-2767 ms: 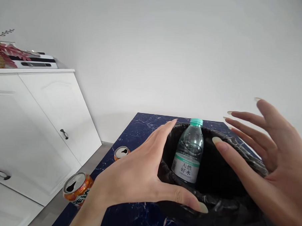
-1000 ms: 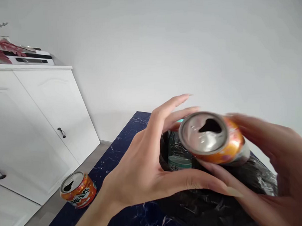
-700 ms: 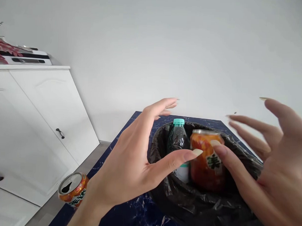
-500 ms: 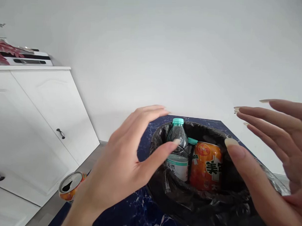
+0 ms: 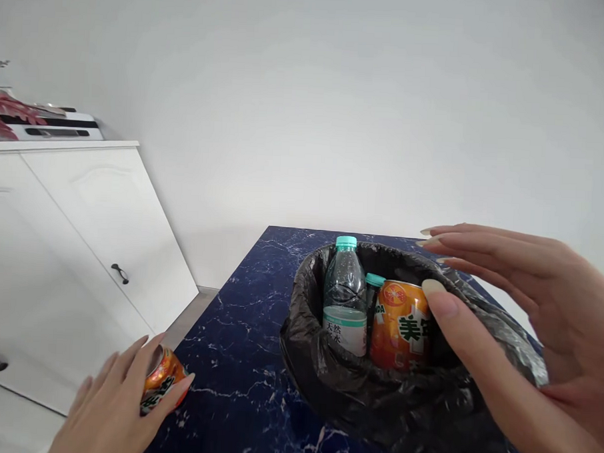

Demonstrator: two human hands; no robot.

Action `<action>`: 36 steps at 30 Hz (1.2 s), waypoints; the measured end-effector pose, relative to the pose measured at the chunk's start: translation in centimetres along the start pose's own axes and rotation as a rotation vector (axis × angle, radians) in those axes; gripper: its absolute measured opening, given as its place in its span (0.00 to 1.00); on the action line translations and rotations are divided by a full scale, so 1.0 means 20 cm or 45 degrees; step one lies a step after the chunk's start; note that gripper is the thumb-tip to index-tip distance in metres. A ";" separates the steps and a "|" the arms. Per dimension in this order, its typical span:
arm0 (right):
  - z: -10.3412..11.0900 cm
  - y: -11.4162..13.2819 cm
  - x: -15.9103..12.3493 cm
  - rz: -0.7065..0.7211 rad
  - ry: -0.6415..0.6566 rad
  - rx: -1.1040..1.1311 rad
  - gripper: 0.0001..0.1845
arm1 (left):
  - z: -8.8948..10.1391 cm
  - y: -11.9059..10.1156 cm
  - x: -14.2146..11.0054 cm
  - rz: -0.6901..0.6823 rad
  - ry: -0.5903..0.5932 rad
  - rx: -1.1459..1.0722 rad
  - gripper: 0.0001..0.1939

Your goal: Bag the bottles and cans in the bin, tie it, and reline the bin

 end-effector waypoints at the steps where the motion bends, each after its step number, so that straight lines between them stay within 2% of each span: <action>1: 0.00 -0.01 0.00 -0.022 -0.003 -0.025 0.19 | -0.03 0.00 -0.02 0.013 0.021 -0.036 0.40; 4: 0.01 -0.01 -0.01 -0.054 -0.017 -0.077 0.18 | -0.03 -0.02 -0.04 0.074 0.002 -0.134 0.35; 6: 0.02 -0.01 -0.01 -0.052 -0.023 -0.085 0.17 | 0.07 -0.08 -0.04 0.099 -0.106 -0.222 0.35; 7: 0.02 -0.01 -0.01 -0.052 -0.024 -0.080 0.17 | 0.15 -0.12 -0.04 0.108 -0.200 -0.297 0.37; 9: 0.03 -0.02 -0.01 -0.048 -0.022 -0.051 0.18 | 0.33 -0.19 -0.05 0.234 -0.406 -0.527 0.42; 10: 0.03 -0.02 0.00 -0.043 -0.033 -0.024 0.19 | 0.41 -0.26 -0.05 0.206 -0.469 -0.705 0.44; 12: 0.05 -0.04 0.00 -0.033 -0.061 0.043 0.21 | 0.61 -0.46 -0.06 -0.001 -0.588 -1.068 0.43; 15: 0.07 -0.05 0.02 -0.030 -0.083 0.123 0.26 | 0.89 -0.69 -0.11 -0.116 -0.799 -1.233 0.37; 17: 0.08 -0.06 0.03 -0.038 -0.082 0.151 0.28 | 1.02 -0.82 -0.12 -0.194 -0.829 -1.214 0.30; 19: 0.09 -0.07 0.03 -0.044 -0.095 0.164 0.28 | 1.10 -0.93 -0.11 -0.363 -0.793 -1.277 0.32; 21: 0.11 -0.08 0.04 -0.049 -0.103 0.170 0.28 | 1.10 -1.03 -0.06 -0.528 -0.618 -1.349 0.40; 23: 0.12 -0.09 0.05 -0.048 -0.104 0.171 0.27 | 1.04 -1.11 -0.01 -0.621 -0.414 -1.332 0.46; 29: 0.17 -0.10 0.07 -0.027 -0.178 0.107 0.26 | 0.85 -1.35 0.03 -0.890 -0.070 -0.888 0.50; 32: 0.16 -0.11 0.08 -0.023 -0.170 0.117 0.26 | 0.83 -1.40 0.03 -0.941 -0.040 -0.896 0.48; 36: 0.14 -0.14 0.09 -0.050 -0.160 0.100 0.22 | 0.84 -1.33 0.10 -0.823 -0.166 -1.016 0.32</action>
Point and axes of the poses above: each hand's wrist, its own x-axis towards the middle knuckle, its own z-axis out of the back of the hand, y = z × x, the point moved 9 cm from there along x, towards the middle knuckle, and after that the axes turned 13 degrees about x, right-handed, at the moved point
